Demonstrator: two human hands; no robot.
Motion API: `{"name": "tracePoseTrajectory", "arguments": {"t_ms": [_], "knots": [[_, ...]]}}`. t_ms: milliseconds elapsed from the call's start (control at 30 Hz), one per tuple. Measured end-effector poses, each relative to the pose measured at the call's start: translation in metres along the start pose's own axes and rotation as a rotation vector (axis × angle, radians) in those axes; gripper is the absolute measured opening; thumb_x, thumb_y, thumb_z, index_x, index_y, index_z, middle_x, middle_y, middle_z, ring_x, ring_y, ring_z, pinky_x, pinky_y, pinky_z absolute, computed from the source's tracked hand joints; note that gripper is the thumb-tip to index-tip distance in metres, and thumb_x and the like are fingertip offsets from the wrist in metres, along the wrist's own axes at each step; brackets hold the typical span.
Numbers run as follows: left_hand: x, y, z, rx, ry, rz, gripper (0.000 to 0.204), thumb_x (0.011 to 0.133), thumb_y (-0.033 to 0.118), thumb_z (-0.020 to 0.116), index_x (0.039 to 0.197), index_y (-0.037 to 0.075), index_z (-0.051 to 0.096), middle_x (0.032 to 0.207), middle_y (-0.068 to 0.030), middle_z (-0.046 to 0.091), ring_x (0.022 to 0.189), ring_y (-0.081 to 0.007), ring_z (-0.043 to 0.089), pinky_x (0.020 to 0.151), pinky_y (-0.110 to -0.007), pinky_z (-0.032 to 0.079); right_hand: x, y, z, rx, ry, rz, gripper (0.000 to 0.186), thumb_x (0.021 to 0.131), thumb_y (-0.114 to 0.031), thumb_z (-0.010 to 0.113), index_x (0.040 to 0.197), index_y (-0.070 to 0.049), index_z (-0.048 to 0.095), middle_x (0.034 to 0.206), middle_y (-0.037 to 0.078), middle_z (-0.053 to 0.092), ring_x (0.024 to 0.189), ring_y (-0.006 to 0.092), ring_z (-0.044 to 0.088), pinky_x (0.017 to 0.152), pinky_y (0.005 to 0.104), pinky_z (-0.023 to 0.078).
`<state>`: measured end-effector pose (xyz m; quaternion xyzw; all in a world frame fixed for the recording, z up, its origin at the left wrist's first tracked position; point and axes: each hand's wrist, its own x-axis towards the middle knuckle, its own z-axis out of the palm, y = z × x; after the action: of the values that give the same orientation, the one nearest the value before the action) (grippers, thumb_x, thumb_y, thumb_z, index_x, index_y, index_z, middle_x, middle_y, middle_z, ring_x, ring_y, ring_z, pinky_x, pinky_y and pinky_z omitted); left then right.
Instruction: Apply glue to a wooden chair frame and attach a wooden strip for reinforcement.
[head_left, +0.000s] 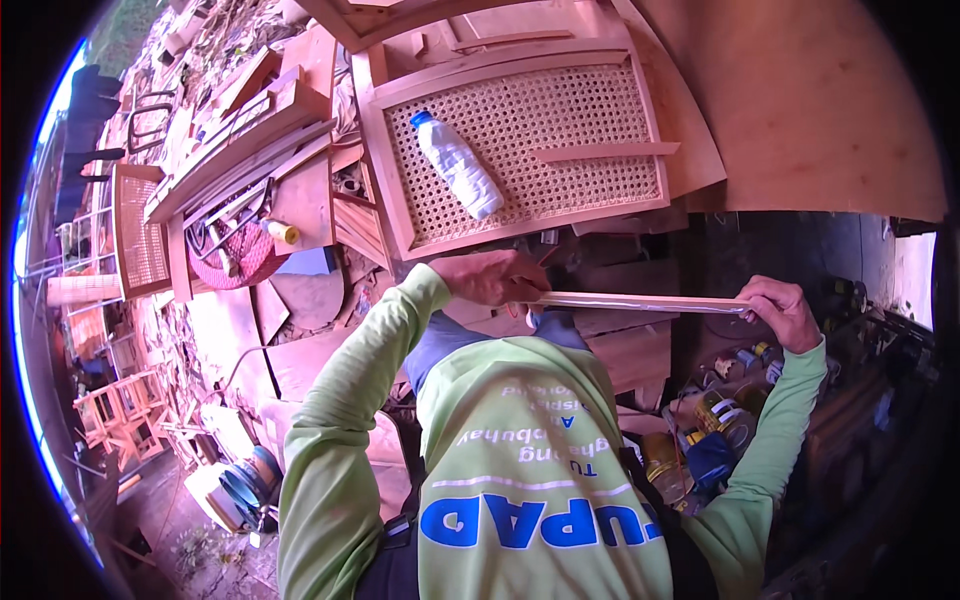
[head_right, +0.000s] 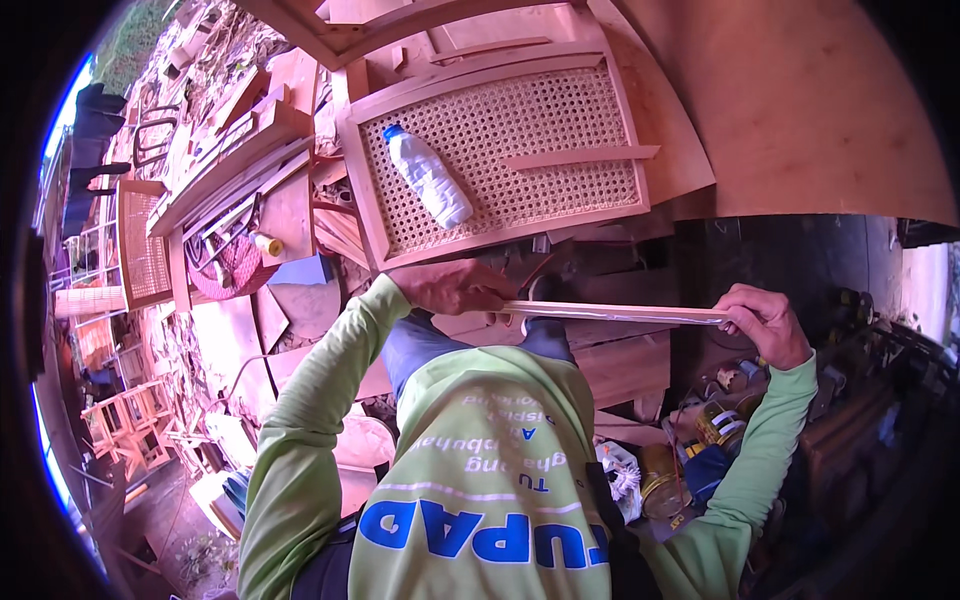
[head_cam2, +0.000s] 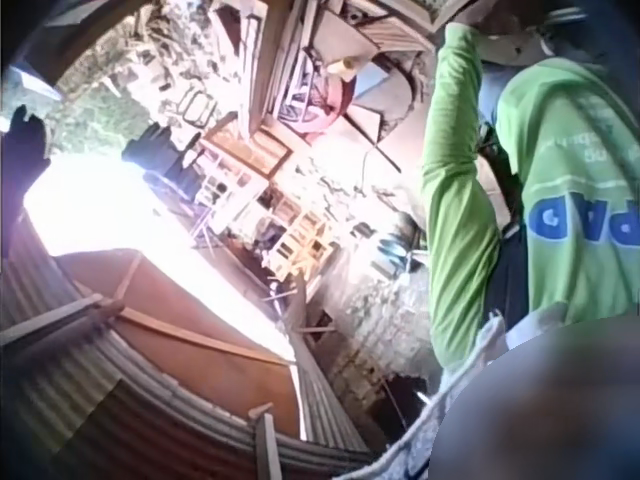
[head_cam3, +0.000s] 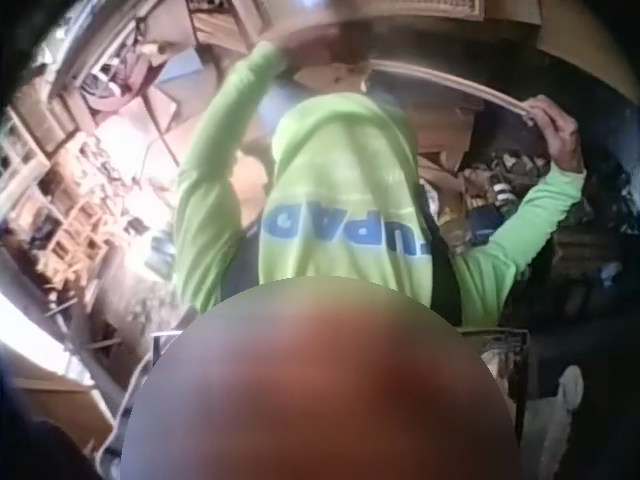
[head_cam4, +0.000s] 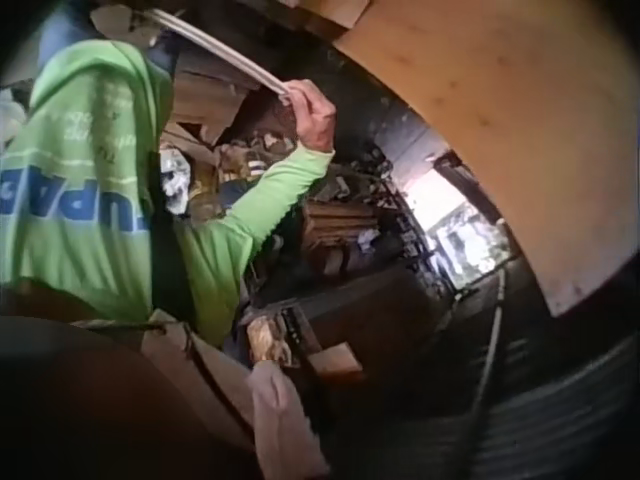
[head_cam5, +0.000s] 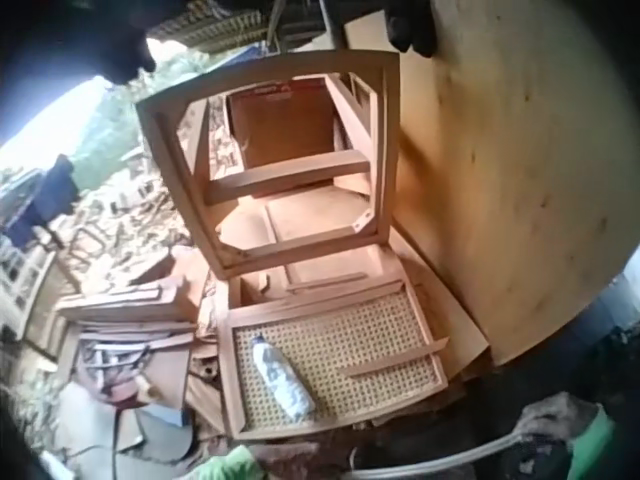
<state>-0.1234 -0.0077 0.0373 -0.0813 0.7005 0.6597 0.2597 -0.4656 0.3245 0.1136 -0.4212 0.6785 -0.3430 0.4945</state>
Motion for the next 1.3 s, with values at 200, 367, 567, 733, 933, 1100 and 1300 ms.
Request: {"name": "tracePoseTrajectory", "arguments": {"t_ms": [200, 367, 567, 733, 933, 1100, 1300], "knots": [[0.002, -0.010, -0.011, -0.049, -0.166, -0.010, 0.030, 0.104, 0.023, 0.061, 0.119, -0.002, 0.067, 0.109, -0.0147, 0.074, 0.103, -0.0245, 0.070, 0.093, -0.037, 0.054, 0.024, -0.003, 0.000, 0.013, -0.046, 0.017, 0.019, 0.103, -0.009, 0.057, 0.098, 0.005, 0.069, 0.086, 0.007, 0.063, 0.075, 0.0128, 0.060, 0.070, 0.0281, 0.050], [-0.004, -0.045, -0.006, 0.015, -0.113, 0.083, 0.032, 0.103, 0.026, 0.063, 0.113, -0.003, 0.071, 0.107, -0.0140, 0.074, 0.102, -0.0232, 0.069, 0.094, -0.037, 0.053, 0.046, -0.008, -0.003, 0.000, -0.096, -0.040, 0.018, 0.102, -0.008, 0.058, 0.099, 0.004, 0.070, 0.086, 0.006, 0.064, 0.075, 0.0106, 0.061, 0.069, 0.0262, 0.051], [-0.018, -0.032, 0.024, 0.025, 0.218, -0.021, 0.024, 0.097, 0.022, 0.068, 0.110, 0.002, 0.073, 0.104, -0.0103, 0.074, 0.098, -0.0220, 0.068, 0.086, -0.038, 0.054, 0.072, -0.017, -0.007, -0.273, -0.089, -0.169, 0.010, 0.092, -0.002, 0.065, 0.099, 0.004, 0.069, 0.090, 0.008, 0.063, 0.084, 0.0167, 0.062, 0.075, 0.0285, 0.050], [0.002, -0.010, 0.068, 0.734, 1.005, 0.106, 0.019, 0.083, 0.014, 0.069, 0.102, 0.017, 0.068, 0.095, -0.0071, 0.057, 0.098, -0.0298, 0.058, 0.087, -0.043, 0.043, 0.079, -0.015, -0.002, -0.399, 0.110, -0.193, 0.023, 0.084, 0.007, 0.066, 0.106, 0.004, 0.065, 0.096, 0.014, 0.062, 0.090, 0.0266, 0.064, 0.083, 0.0348, 0.050], [0.019, -0.030, 0.051, 0.803, 1.148, 0.116, 0.026, 0.080, 0.012, 0.066, 0.105, 0.008, 0.060, 0.101, -0.0124, 0.056, 0.100, -0.0324, 0.055, 0.087, -0.045, 0.041, 0.113, 0.011, 0.007, -0.659, 0.330, -0.347, 0.020, 0.086, 0.004, 0.063, 0.107, 0.005, 0.065, 0.101, 0.018, 0.063, 0.099, 0.0380, 0.062, 0.092, 0.0428, 0.048], [0.015, -0.041, 0.036, 0.862, 1.249, 0.062, 0.023, 0.082, 0.026, 0.075, 0.099, 0.016, 0.064, 0.097, -0.0060, 0.057, 0.095, -0.0286, 0.056, 0.083, -0.042, 0.041, 0.136, 0.031, 0.028, -0.768, 0.376, -0.421, 0.022, 0.089, 0.006, 0.059, 0.111, 0.004, 0.063, 0.107, 0.020, 0.062, 0.107, 0.0423, 0.059, 0.097, 0.0483, 0.047], [0.008, -0.048, 0.054, 0.842, 1.141, 0.015, 0.026, 0.083, 0.019, 0.071, 0.105, 0.009, 0.061, 0.104, -0.0110, 0.057, 0.099, -0.0316, 0.056, 0.086, -0.045, 0.042, 0.129, 0.044, 0.046, -0.797, 0.376, -0.487, 0.021, 0.089, 0.004, 0.058, 0.109, 0.005, 0.061, 0.108, 0.021, 0.059, 0.104, 0.0414, 0.058, 0.094, 0.0487, 0.047]]}}
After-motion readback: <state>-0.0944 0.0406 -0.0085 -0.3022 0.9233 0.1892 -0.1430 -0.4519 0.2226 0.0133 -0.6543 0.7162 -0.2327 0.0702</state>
